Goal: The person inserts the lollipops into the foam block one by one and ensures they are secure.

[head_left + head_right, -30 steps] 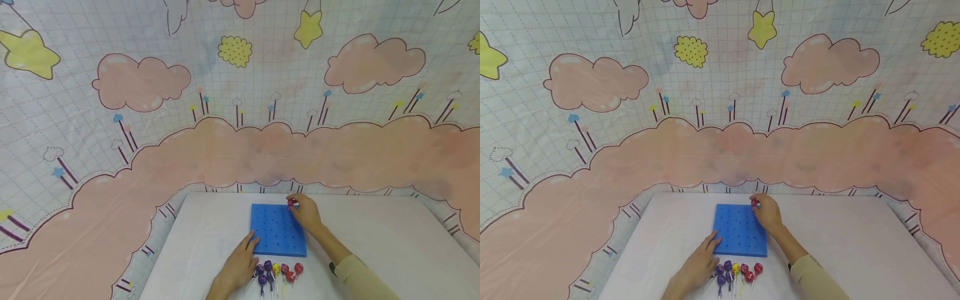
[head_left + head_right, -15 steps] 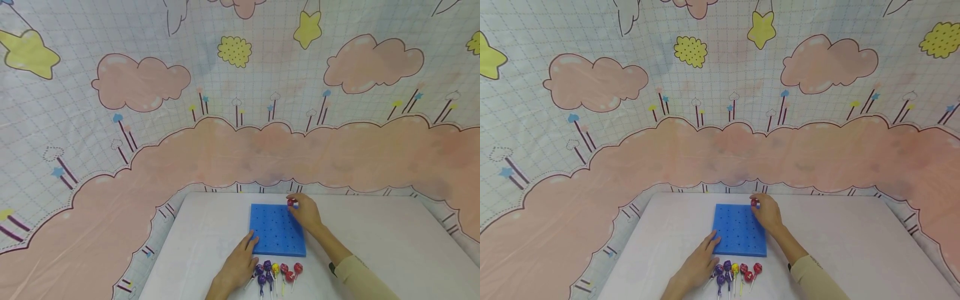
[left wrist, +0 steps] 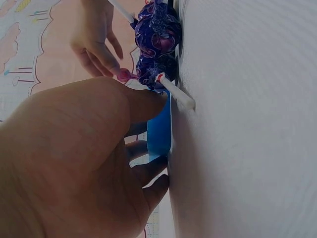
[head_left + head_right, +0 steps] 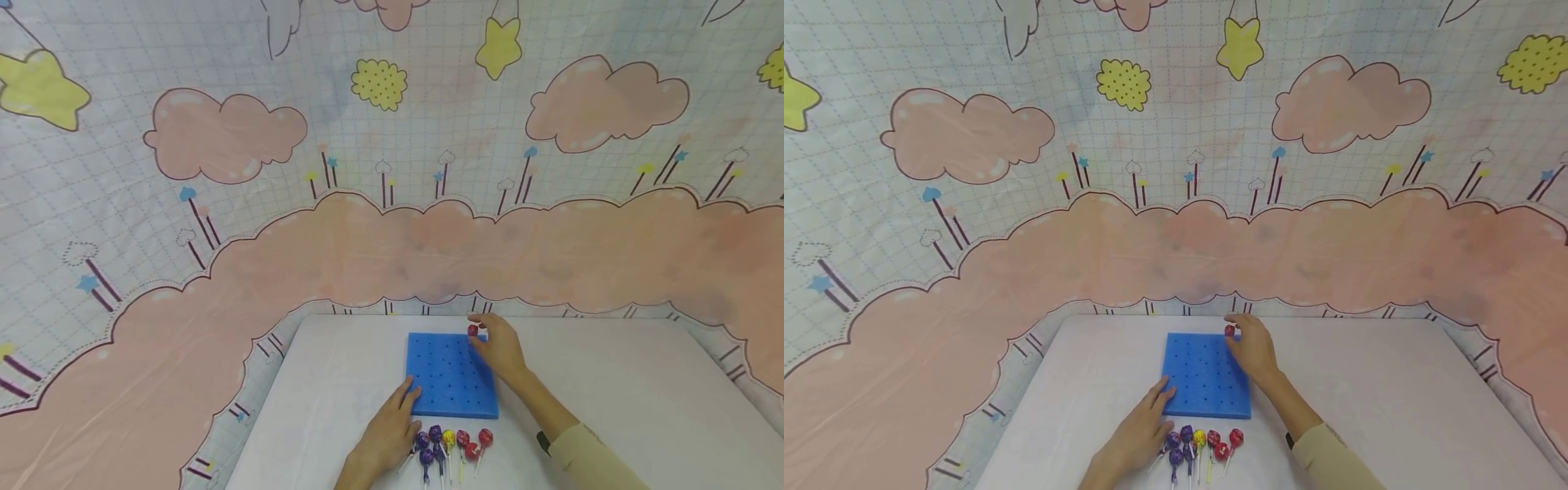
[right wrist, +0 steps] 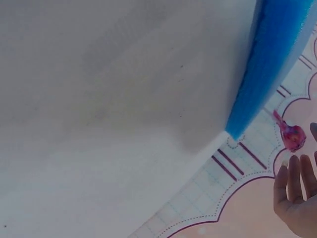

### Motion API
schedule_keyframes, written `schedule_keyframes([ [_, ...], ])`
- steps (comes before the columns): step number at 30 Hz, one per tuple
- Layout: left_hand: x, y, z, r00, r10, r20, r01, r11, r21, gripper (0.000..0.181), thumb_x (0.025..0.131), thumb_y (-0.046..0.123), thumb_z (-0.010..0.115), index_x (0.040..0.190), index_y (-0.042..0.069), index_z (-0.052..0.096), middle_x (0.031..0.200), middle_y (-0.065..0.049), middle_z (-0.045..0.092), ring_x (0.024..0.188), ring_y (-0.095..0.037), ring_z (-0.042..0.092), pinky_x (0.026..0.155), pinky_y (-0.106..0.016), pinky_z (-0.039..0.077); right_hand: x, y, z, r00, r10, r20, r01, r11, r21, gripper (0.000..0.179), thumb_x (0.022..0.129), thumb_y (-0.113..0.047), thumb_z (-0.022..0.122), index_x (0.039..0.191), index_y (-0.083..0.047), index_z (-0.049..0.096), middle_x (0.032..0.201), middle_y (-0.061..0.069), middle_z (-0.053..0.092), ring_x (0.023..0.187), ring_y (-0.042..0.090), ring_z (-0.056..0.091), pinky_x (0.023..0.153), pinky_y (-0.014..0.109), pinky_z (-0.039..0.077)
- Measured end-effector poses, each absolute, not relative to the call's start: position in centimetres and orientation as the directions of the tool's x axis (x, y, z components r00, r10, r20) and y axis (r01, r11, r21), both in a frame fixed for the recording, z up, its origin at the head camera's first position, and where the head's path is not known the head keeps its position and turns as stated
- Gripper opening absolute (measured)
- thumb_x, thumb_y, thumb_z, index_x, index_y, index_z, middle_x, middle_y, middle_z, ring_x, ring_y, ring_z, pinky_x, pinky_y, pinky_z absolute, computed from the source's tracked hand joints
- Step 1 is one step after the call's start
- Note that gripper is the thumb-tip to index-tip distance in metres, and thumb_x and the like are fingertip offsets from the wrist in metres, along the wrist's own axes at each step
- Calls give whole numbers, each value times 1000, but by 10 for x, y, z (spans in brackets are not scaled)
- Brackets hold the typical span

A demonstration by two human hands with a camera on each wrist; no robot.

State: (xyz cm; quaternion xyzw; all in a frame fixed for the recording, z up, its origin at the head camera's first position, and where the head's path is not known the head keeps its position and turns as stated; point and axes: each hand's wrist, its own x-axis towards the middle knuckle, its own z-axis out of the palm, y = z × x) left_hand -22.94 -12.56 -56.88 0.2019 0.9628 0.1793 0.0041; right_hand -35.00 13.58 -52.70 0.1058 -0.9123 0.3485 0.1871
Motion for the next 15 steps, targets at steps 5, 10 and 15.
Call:
schedule_keyframes([
  [5,-230,-125,-568,-920,387,65,385,856,346,59,105,27,62,158,8,43,170,-14,28,152,-33,37,121,-48,39,-345,136,-524,-891,-67,450,-355,722,-594,38,90,-10,83,127,-10,72,123,14,70,110,34,68,93,52,61],
  [10,-231,-125,-569,-918,391,73,390,850,353,59,105,26,63,157,7,43,169,-15,28,151,-34,38,120,-48,39,-339,136,-519,-864,-78,498,-401,705,-585,39,88,-8,85,125,-9,72,121,14,71,108,34,69,91,52,62],
  [15,-231,-125,-570,-916,394,73,392,849,355,59,105,26,62,157,7,43,169,-15,28,151,-34,38,121,-48,39,-333,136,-515,-857,-79,509,-414,694,-590,37,88,-10,85,123,-11,73,123,12,71,111,32,68,95,52,60],
])
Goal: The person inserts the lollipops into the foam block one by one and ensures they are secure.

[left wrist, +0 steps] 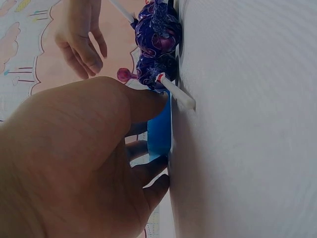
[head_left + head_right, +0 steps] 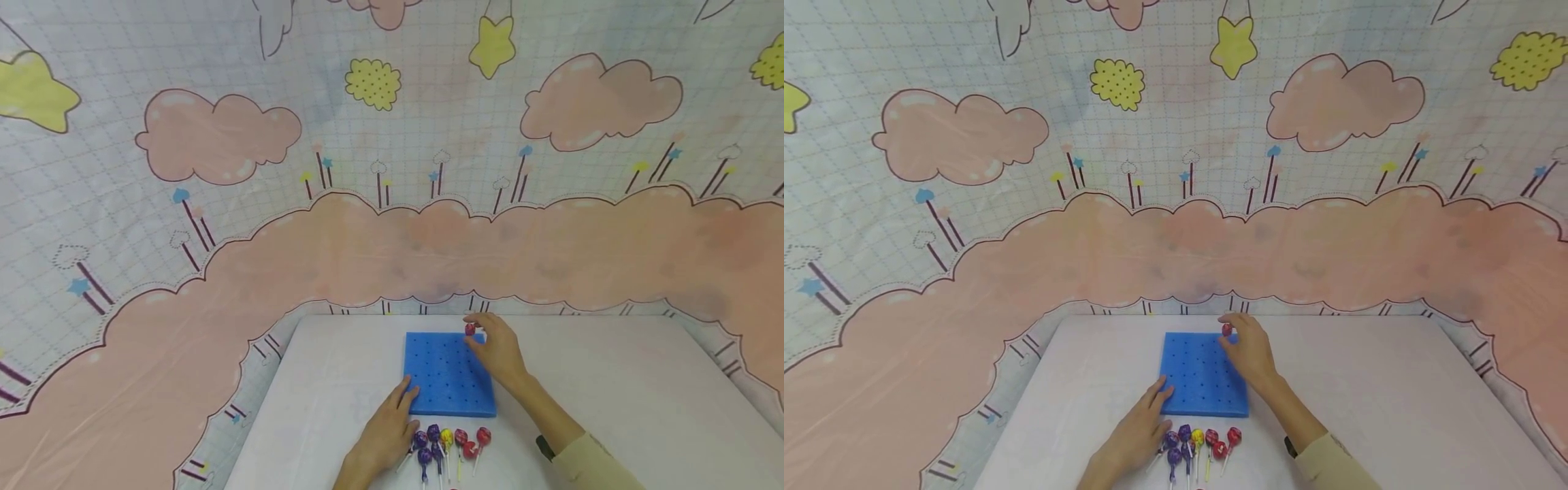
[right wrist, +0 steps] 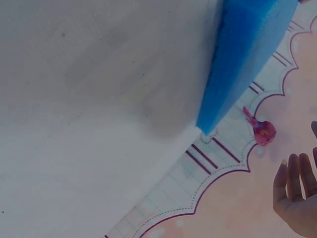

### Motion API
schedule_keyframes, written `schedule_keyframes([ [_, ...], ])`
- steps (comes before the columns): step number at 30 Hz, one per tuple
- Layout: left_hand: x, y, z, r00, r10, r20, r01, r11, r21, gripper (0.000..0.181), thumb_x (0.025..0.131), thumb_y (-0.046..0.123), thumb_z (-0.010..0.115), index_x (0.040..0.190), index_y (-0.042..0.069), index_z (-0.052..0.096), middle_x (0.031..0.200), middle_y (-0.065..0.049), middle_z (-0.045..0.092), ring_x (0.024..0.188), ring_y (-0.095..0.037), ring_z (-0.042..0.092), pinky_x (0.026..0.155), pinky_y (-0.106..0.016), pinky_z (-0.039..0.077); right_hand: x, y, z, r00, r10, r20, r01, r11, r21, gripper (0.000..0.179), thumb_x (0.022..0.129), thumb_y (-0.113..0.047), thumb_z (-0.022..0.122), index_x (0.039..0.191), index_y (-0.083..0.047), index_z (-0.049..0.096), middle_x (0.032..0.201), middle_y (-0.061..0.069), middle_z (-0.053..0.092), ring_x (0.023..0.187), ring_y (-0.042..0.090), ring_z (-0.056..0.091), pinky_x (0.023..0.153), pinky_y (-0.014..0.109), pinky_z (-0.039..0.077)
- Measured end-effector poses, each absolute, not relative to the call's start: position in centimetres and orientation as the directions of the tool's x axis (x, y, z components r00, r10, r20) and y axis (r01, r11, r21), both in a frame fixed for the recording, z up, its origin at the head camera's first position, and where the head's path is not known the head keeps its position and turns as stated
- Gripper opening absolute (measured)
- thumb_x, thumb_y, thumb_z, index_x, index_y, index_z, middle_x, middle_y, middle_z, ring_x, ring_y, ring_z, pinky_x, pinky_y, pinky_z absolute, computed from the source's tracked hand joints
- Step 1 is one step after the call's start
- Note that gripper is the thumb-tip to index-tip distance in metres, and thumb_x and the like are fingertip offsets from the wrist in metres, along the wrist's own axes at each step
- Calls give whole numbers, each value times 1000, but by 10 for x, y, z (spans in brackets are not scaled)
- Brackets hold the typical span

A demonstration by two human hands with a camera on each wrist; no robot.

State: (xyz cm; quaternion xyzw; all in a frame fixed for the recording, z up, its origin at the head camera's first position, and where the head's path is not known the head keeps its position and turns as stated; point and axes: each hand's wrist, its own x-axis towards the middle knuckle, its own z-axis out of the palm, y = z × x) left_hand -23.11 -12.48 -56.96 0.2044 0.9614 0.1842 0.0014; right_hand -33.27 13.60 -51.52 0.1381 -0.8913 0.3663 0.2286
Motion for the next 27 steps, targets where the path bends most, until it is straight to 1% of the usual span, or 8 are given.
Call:
schedule_keyframes([
  [7,-231,-125,-568,-912,399,96,406,845,347,59,105,27,63,156,5,44,168,-17,29,150,-36,39,119,-50,40,-320,134,-511,-849,-85,522,-431,683,-590,30,90,-12,84,118,-9,74,116,8,72,110,29,69,97,51,60],
  [16,-230,-126,-571,-903,409,136,430,833,348,59,104,25,64,155,3,45,167,-19,31,149,-38,40,118,-51,41,-300,132,-511,-833,-101,543,-464,660,-590,34,88,-13,86,119,-9,74,119,6,73,110,25,71,95,47,61],
  [19,-230,-126,-571,-898,415,150,440,828,347,58,103,24,64,154,3,46,166,-20,32,148,-40,41,117,-52,42,-293,131,-512,-828,-107,550,-474,659,-585,32,88,-13,86,118,-11,75,119,5,73,112,23,70,96,45,61],
  [27,-229,-124,-568,-907,404,117,418,835,358,58,104,24,64,155,3,45,167,-19,30,150,-38,39,119,-51,41,-275,130,-517,-822,-128,555,-486,666,-566,30,85,-10,88,113,-11,77,120,3,73,118,25,69,99,45,59],
])
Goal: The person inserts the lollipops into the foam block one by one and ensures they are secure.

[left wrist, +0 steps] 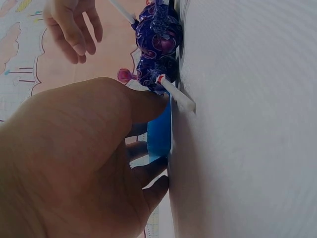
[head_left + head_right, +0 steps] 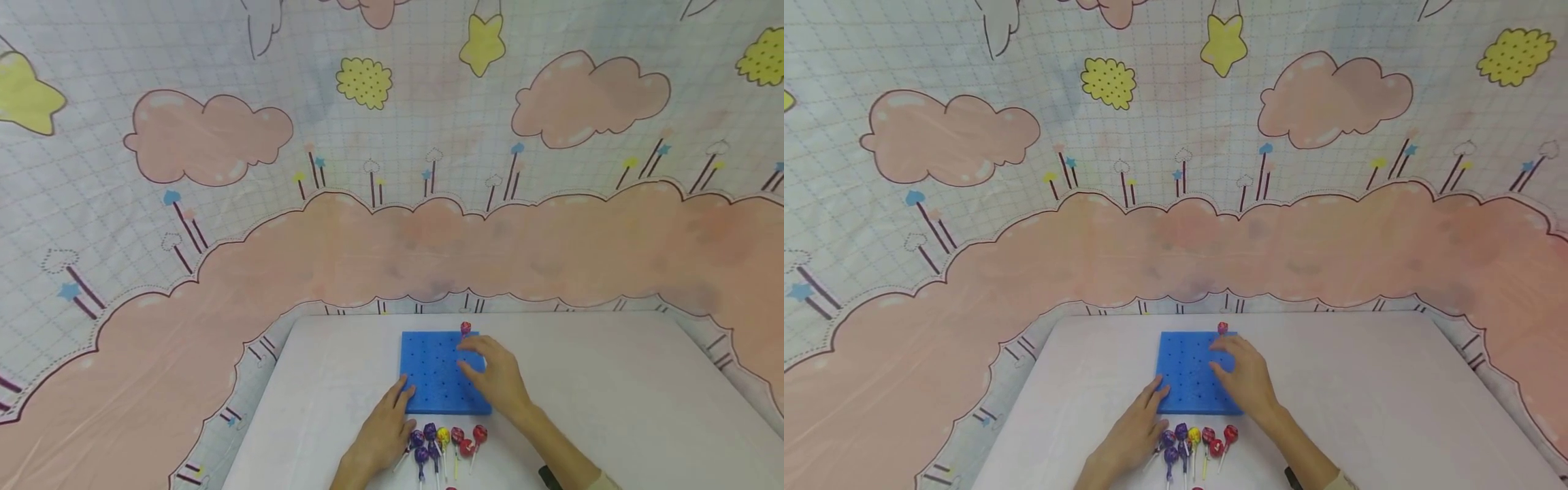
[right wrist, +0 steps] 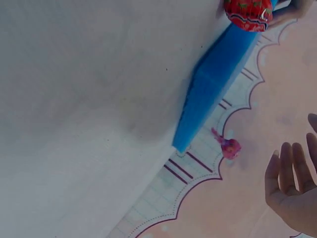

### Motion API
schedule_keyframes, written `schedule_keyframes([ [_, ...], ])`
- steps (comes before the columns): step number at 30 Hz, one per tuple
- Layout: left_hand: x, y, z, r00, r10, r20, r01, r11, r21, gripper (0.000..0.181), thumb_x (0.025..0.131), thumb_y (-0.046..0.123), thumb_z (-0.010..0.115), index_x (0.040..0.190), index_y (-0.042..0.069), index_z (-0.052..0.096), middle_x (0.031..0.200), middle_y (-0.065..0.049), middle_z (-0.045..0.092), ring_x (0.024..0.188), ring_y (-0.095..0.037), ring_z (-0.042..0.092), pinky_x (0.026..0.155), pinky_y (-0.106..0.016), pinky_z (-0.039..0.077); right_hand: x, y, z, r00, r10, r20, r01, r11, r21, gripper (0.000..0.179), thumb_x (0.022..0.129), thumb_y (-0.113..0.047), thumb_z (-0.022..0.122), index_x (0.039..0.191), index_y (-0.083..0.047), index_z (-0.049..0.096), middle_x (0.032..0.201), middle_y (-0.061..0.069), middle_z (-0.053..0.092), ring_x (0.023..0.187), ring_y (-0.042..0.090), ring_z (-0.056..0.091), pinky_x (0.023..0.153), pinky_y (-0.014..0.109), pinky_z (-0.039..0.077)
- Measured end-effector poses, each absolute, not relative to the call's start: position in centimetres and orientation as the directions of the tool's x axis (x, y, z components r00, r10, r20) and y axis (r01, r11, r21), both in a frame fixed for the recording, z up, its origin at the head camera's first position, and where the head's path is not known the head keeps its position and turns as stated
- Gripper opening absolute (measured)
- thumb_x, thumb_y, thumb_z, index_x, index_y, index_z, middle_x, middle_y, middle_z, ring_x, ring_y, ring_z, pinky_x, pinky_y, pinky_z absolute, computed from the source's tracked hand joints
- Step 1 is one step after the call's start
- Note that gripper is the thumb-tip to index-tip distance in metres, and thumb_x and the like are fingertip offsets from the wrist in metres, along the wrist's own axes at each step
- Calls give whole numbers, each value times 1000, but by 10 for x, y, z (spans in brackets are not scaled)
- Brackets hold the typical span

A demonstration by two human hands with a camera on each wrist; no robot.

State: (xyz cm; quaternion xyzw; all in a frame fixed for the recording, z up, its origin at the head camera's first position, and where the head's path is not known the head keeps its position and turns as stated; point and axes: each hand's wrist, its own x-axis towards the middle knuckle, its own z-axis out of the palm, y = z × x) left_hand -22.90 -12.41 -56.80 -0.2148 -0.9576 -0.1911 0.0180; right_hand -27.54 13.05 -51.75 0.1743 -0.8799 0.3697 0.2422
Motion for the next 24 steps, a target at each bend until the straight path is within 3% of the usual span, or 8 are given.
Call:
schedule_keyframes([
  [5,-230,-125,-568,-906,406,121,421,833,360,59,104,24,64,155,3,45,167,-19,30,150,-39,39,118,-52,40,-265,131,-522,-841,-132,525,-465,673,-576,28,85,-10,88,111,-12,78,119,2,73,117,24,69,99,46,59],
  [13,-229,-126,-570,-902,412,128,429,829,357,59,104,25,63,156,3,44,167,-19,30,150,-39,39,119,-52,40,-248,131,-528,-916,-153,372,-368,690,-623,27,84,-10,89,108,-14,78,123,2,72,122,30,66,104,55,55],
  [24,-228,-124,-569,-919,387,75,386,847,365,59,105,25,62,158,6,42,169,-15,27,152,-34,37,120,-49,40,-234,131,-523,-955,-221,197,-296,713,-636,27,82,-11,89,104,-19,78,120,0,73,122,31,66,104,56,54],
])
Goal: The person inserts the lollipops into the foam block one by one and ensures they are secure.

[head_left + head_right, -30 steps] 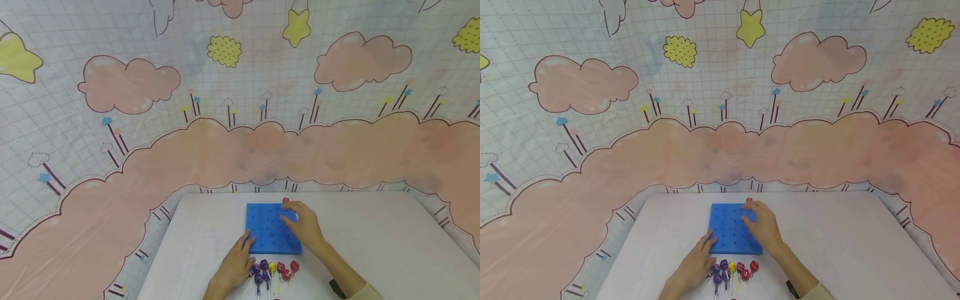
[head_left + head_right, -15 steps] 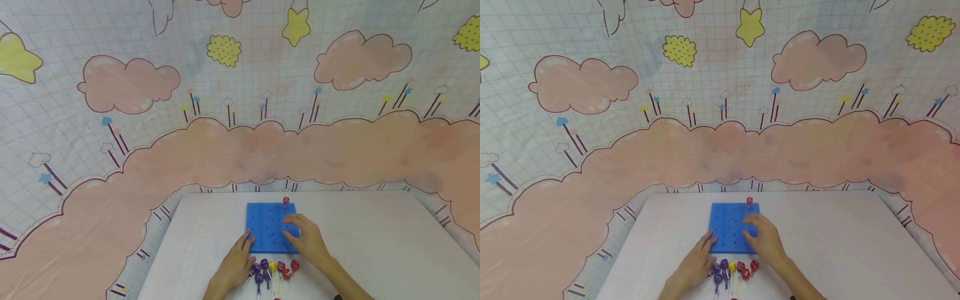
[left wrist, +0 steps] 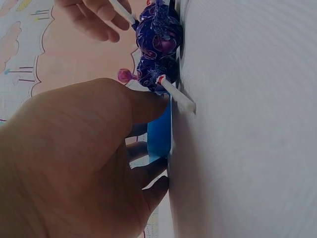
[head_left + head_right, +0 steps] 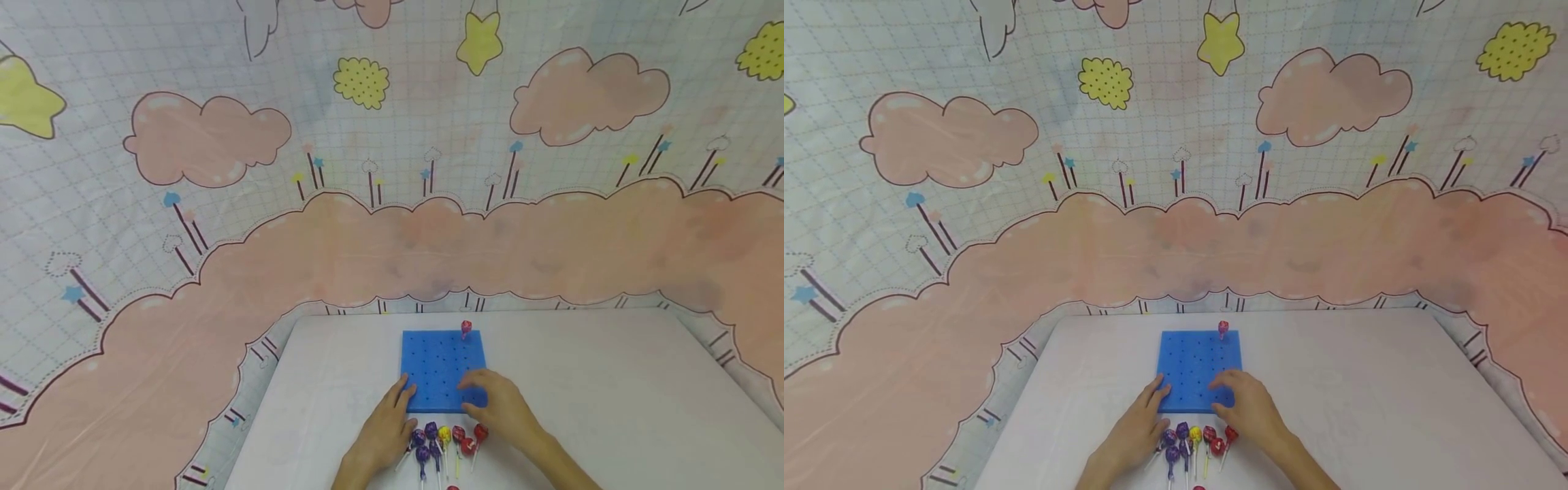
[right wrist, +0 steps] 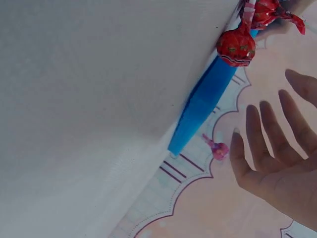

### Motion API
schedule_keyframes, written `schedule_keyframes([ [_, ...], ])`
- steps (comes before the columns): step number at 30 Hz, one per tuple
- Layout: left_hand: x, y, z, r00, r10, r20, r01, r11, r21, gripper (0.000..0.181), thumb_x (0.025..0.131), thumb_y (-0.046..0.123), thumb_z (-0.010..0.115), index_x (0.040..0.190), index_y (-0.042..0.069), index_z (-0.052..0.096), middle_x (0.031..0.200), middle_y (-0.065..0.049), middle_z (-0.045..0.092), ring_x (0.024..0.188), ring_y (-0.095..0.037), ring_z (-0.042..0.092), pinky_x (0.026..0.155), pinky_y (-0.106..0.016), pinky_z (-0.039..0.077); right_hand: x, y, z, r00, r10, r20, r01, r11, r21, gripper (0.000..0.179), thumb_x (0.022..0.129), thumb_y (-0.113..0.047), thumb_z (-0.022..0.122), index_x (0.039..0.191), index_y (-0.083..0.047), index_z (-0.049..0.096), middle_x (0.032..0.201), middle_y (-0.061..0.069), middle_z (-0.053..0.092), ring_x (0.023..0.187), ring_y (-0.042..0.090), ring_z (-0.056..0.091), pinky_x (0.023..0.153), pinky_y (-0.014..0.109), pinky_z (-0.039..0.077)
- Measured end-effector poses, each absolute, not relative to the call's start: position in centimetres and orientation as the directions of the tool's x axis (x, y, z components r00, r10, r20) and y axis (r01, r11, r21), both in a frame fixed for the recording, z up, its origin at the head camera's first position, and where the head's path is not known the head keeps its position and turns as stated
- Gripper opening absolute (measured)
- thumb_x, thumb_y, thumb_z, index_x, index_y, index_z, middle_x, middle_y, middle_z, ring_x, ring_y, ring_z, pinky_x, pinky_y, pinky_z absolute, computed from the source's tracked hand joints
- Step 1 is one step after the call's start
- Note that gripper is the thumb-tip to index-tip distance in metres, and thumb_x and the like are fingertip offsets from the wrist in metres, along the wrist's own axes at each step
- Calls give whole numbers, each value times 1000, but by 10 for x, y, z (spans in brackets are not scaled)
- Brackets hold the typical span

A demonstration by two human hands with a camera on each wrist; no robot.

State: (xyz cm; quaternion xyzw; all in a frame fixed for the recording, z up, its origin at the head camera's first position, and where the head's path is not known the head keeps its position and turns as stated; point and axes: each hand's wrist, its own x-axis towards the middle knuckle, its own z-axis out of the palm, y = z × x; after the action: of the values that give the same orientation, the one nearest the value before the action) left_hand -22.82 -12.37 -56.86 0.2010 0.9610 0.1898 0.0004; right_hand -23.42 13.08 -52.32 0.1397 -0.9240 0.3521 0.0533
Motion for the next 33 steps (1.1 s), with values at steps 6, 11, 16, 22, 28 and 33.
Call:
schedule_keyframes([
  [6,-228,-123,-568,-923,380,64,375,850,369,60,105,26,62,158,7,41,170,-14,27,152,-34,36,121,-49,39,-231,135,-517,-963,-267,31,-224,735,-639,26,81,-10,88,104,-15,78,108,-1,74,109,29,70,95,54,60],
  [11,-228,-122,-568,-924,378,59,371,848,378,60,105,26,63,159,7,41,170,-14,26,153,-34,35,121,-49,39,-228,141,-517,-942,-325,-84,-203,751,-629,32,75,3,85,102,-12,77,103,1,75,104,30,70,94,56,59],
  [16,-228,-122,-568,-926,374,55,367,853,372,60,106,27,62,159,8,41,170,-13,25,153,-34,35,120,-50,39,-226,144,-521,-923,-355,-145,-194,759,-621,30,75,3,86,99,-13,76,92,-3,70,88,21,65,82,48,62],
  [22,-227,-123,-569,-925,376,60,370,850,375,60,105,26,62,159,8,41,170,-13,26,153,-34,35,120,-49,39,-225,147,-527,-912,-381,-153,-213,758,-616,23,78,1,86,92,-15,76,82,-6,63,78,15,58,72,39,59],
  [28,-227,-122,-570,-924,377,58,370,850,376,61,105,26,62,159,7,40,170,-13,26,153,-34,35,120,-49,39,-225,147,-530,-914,-371,-162,-198,759,-620,23,80,4,83,89,-16,76,82,-5,64,79,17,58,74,42,61],
  [33,-227,-122,-571,-925,376,52,367,851,376,61,105,26,62,159,8,40,171,-13,25,153,-34,34,121,-49,38,-225,147,-530,-920,-349,-177,-174,771,-613,22,81,3,83,89,-16,76,82,-5,64,79,17,57,76,42,61],
])
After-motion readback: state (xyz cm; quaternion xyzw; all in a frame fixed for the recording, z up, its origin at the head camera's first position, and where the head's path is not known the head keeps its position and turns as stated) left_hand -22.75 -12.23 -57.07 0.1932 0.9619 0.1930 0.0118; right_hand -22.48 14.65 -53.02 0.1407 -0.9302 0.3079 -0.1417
